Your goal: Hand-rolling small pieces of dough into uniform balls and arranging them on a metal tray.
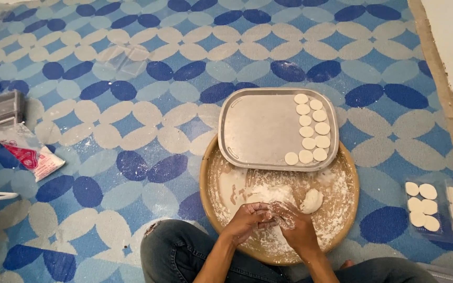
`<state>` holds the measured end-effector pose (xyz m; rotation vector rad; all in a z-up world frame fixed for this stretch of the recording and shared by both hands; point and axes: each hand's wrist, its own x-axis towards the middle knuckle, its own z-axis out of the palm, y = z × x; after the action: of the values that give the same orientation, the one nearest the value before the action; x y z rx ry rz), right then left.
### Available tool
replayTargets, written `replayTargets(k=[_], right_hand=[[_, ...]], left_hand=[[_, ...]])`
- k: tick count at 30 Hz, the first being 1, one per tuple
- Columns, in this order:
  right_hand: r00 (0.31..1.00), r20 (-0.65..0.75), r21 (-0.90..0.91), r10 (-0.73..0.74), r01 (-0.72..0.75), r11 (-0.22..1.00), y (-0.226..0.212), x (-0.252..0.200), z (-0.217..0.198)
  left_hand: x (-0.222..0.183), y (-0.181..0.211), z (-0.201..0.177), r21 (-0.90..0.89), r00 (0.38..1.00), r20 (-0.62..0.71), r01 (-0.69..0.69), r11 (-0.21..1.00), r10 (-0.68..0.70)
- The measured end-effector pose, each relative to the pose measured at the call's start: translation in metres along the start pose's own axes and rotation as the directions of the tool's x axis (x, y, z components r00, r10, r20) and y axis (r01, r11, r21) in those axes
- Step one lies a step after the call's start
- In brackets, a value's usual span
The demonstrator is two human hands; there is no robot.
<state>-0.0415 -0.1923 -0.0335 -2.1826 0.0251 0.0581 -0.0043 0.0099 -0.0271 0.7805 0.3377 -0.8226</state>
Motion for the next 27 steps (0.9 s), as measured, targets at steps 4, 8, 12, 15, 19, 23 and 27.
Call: replayTargets(k=[4, 8, 12, 15, 19, 23, 27], right_hand=[[0.994, 0.047, 0.011, -0.097, 0.097, 0.995, -0.013, -0.002, -0.002], [0.934, 0.227, -0.022, 0.274, -0.277, 0.961, -0.012, -0.005, -0.004], [0.885, 0.268, -0.08, 0.38, -0.373, 0.925, -0.016, 0.001, -0.009], [0.9, 0.283, -0.046, 0.332, -0.333, 0.942, -0.019, 0.005, -0.013], [0.834, 0.391, -0.067, 0.39, -0.397, 0.915, -0.037, 0.012, -0.025], [0.899, 0.281, 0.004, 0.336, -0.351, 0.936, -0.036, 0.01, -0.02], [0.974, 0.173, -0.031, 0.144, -0.141, 0.989, 0.007, 0.006, 0.01]], left_hand=[[-0.009, 0.01, 0.021, 0.118, 0.984, -0.179, 0.032, 0.992, -0.01], [-0.012, 0.011, 0.024, 0.227, 0.972, -0.217, -0.035, 0.973, 0.086], [-0.022, 0.018, 0.041, 0.278, 0.98, -0.161, -0.072, 0.958, 0.121], [-0.016, 0.017, 0.035, 0.263, 0.981, -0.187, -0.008, 0.965, 0.059], [-0.008, 0.013, 0.017, 0.145, 0.997, -0.078, -0.004, 0.989, 0.016], [-0.013, 0.014, 0.014, -0.103, 0.99, 0.132, -0.028, 0.994, 0.042], [-0.013, 0.011, 0.021, -0.018, 0.995, 0.071, -0.073, 0.997, 0.074]])
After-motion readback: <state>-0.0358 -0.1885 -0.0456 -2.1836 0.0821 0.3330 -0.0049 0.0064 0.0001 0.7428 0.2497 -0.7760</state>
